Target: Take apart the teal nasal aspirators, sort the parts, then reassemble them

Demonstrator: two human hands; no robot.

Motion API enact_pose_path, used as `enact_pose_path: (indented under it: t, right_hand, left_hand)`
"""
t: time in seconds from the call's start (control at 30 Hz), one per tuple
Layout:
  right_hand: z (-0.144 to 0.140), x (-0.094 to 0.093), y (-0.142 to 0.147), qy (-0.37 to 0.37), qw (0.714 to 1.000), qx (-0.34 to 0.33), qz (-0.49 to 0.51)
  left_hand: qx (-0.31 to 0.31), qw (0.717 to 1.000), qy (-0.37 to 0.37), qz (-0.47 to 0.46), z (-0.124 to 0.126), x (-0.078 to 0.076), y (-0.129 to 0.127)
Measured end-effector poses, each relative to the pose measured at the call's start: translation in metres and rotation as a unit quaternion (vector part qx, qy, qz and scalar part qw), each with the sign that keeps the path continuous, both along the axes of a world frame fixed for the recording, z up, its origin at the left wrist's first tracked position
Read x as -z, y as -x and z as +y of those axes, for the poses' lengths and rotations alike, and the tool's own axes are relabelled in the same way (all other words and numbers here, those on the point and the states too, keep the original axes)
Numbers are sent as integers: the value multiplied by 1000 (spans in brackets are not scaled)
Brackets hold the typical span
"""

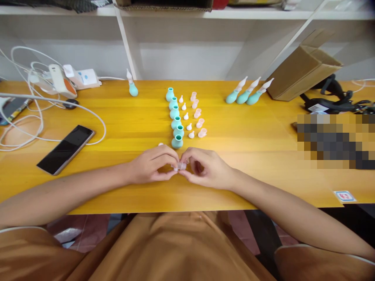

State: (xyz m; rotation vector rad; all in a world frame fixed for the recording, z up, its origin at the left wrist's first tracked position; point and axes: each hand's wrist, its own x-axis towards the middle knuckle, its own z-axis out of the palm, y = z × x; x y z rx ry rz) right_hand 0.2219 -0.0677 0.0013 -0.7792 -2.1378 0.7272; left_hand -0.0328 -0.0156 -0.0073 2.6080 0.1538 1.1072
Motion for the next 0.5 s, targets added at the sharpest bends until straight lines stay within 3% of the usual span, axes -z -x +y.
enact_pose_path:
  t: [0.13, 0.3, 0.5]
  right_hand:
    - [0, -1, -1, 14, 1000, 17, 17]
    - [7, -5, -11, 26, 996, 69, 56]
    - [14, -4, -18, 53, 992, 91, 70]
  left_hand:
    - [-17, 999, 27, 8, -1, 0, 2]
    - [-111, 993, 43, 21, 3, -5, 9]
    - [-150, 980, 40, 128, 7, -7, 11]
